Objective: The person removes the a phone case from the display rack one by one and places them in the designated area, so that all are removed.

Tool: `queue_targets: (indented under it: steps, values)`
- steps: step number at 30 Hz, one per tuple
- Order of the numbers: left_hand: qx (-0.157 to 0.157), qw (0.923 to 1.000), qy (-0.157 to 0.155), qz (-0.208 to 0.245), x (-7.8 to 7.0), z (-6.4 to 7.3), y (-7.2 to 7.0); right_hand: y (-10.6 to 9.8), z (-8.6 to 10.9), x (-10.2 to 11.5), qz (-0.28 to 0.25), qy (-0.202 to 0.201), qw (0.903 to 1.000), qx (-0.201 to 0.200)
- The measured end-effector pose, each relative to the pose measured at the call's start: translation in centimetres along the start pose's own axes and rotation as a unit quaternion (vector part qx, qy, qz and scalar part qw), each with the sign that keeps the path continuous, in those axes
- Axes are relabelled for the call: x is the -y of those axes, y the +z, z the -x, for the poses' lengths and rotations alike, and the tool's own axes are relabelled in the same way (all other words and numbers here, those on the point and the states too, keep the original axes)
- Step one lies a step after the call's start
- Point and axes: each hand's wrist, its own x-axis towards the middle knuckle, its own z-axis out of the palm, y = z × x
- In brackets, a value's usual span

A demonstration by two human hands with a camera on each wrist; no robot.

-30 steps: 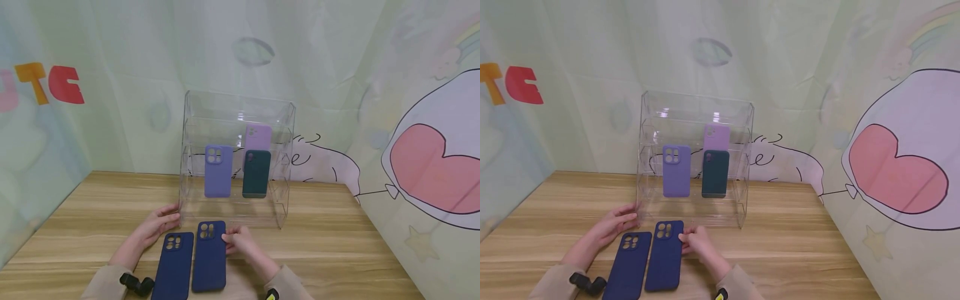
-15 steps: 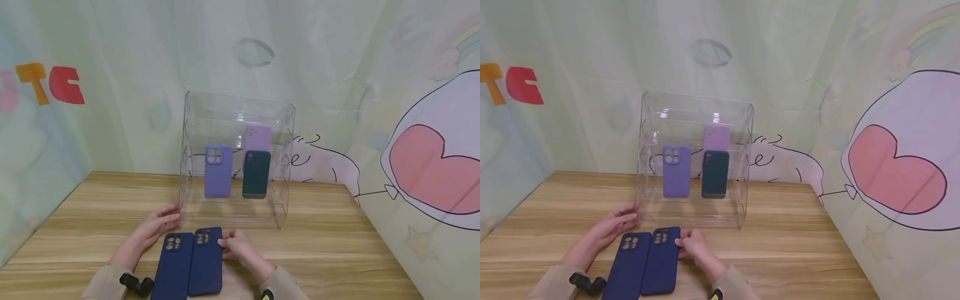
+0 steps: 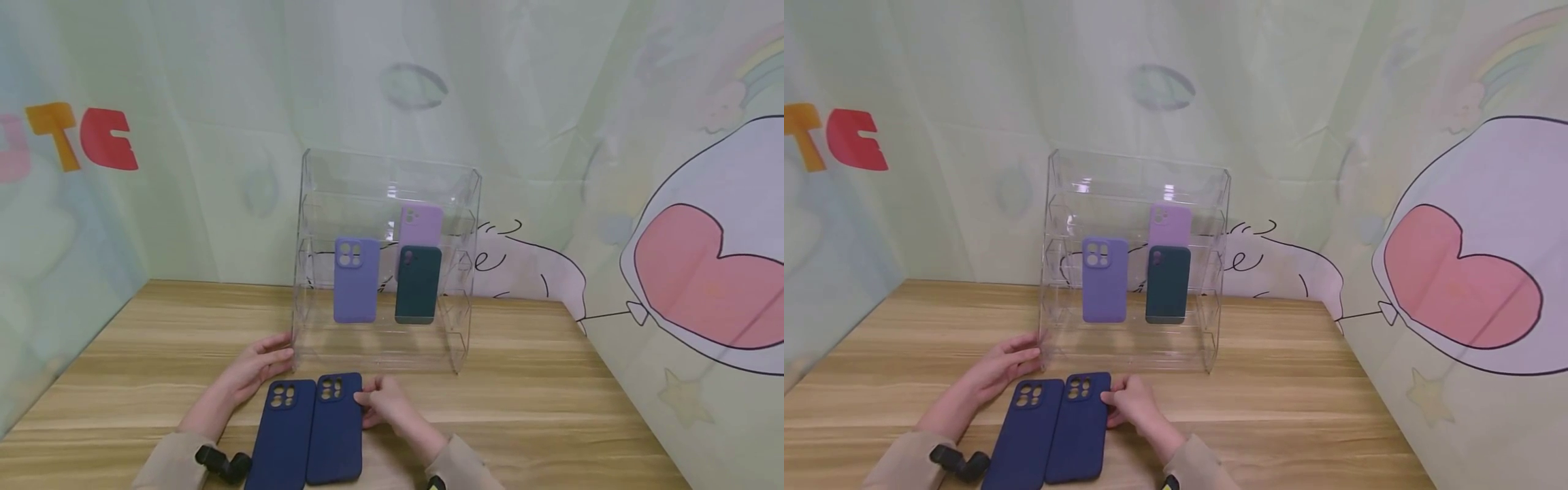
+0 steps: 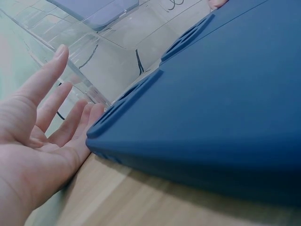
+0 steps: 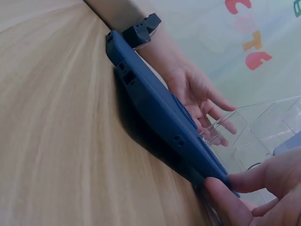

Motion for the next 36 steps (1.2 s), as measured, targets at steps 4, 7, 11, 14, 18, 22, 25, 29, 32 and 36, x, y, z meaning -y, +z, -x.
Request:
queue_targets:
  steps: [4,7,11,14,18,22,25,29,32,36]
  values:
    - [0.002,1.0000,0.003,0.002,-0.1,0.0,0.0,-0.3,0.2,0.3,0.013,0.004,0.9998,0.013]
    - [0.000,1.0000,0.005,0.004,-0.1,-0.1,0.0,-0.5,0.2,0.6,0.031,0.009,0.9992,0.024]
    - [0.003,1.0000,0.006,0.004,-0.1,-0.1,0.0,-0.8,0.1,1.0,0.061,0.015,0.9970,0.044]
    - [0.006,0.9999,0.007,0.004,0.0,-0.2,0.0,-1.2,0.0,1.4,0.086,0.022,0.9938,0.067]
    - [0.004,1.0000,0.005,0.004,0.0,-0.2,0.0,-2.2,-0.3,2.8,0.129,0.019,0.9860,0.103]
    - [0.004,1.0000,0.005,0.001,0.0,-0.2,0.0,-3.6,-0.6,5.3,0.167,-0.003,0.9788,0.118]
    - [0.002,1.0000,0.006,0.000,0.1,-0.2,-0.1,-4.4,-0.9,7.2,0.177,-0.013,0.9775,0.115]
    - [0.003,1.0000,0.005,0.002,0.1,-0.1,-0.2,-5.1,-1.4,9.5,0.190,-0.016,0.9763,0.103]
    - [0.004,1.0000,0.004,0.004,0.1,-0.1,-0.2,-5.5,-1.5,11.1,0.201,-0.021,0.9751,0.091]
    - [0.002,1.0000,0.004,0.002,0.2,-0.1,-0.1,-5.9,-1.7,13.0,0.205,-0.040,0.9758,0.066]
